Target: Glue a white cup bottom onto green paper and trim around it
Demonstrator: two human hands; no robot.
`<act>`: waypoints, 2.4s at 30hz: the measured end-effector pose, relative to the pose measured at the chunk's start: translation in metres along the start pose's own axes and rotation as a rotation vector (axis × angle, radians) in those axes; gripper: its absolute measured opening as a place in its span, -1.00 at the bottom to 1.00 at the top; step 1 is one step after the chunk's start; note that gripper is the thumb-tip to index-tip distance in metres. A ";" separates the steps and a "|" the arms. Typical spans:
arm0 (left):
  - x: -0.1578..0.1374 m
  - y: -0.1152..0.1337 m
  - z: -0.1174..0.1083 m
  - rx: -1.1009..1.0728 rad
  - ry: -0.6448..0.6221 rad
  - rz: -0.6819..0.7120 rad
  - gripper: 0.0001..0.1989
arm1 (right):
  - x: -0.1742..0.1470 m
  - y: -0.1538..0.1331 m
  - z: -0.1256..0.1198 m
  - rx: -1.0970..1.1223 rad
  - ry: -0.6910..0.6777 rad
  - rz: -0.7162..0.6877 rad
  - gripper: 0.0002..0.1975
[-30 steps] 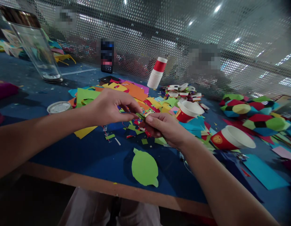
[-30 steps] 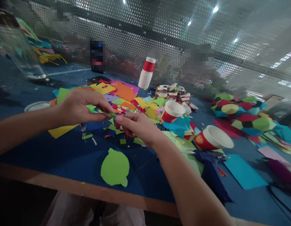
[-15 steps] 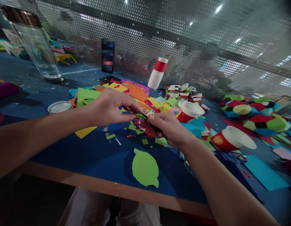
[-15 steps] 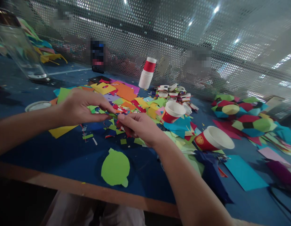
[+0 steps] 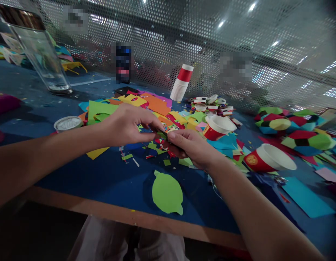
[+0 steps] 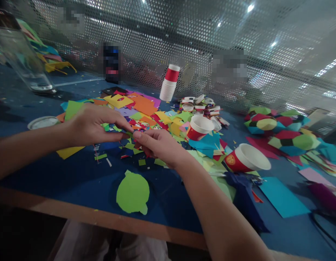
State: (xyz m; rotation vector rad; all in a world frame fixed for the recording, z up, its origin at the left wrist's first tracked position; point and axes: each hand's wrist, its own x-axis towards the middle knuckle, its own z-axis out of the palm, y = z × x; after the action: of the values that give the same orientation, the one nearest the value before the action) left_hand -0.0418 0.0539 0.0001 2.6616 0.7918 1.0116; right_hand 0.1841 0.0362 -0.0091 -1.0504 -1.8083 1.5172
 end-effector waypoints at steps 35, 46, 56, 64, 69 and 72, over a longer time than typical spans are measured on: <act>0.002 0.001 -0.001 0.020 -0.022 -0.063 -0.80 | 0.000 0.000 0.000 0.016 -0.006 0.019 -0.40; 0.002 0.002 -0.001 -0.030 -0.019 -0.066 -0.81 | 0.000 0.001 0.003 -0.002 -0.003 0.042 -0.39; 0.002 0.002 -0.001 -0.065 -0.041 -0.087 -0.81 | -0.001 0.002 0.004 0.069 -0.031 0.059 -0.42; 0.003 0.003 -0.003 -0.030 -0.051 -0.066 -0.82 | -0.001 0.005 0.002 0.037 -0.053 0.031 -0.42; 0.003 0.003 -0.004 -0.037 -0.063 -0.068 -0.83 | -0.001 0.004 0.003 0.018 -0.050 0.032 -0.43; 0.004 0.003 -0.005 -0.050 -0.068 -0.084 -0.83 | -0.001 0.002 0.004 0.034 -0.028 0.051 -0.43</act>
State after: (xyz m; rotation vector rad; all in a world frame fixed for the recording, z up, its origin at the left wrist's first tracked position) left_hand -0.0415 0.0536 0.0072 2.5824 0.8451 0.9037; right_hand 0.1820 0.0338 -0.0119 -1.0720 -1.7801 1.5947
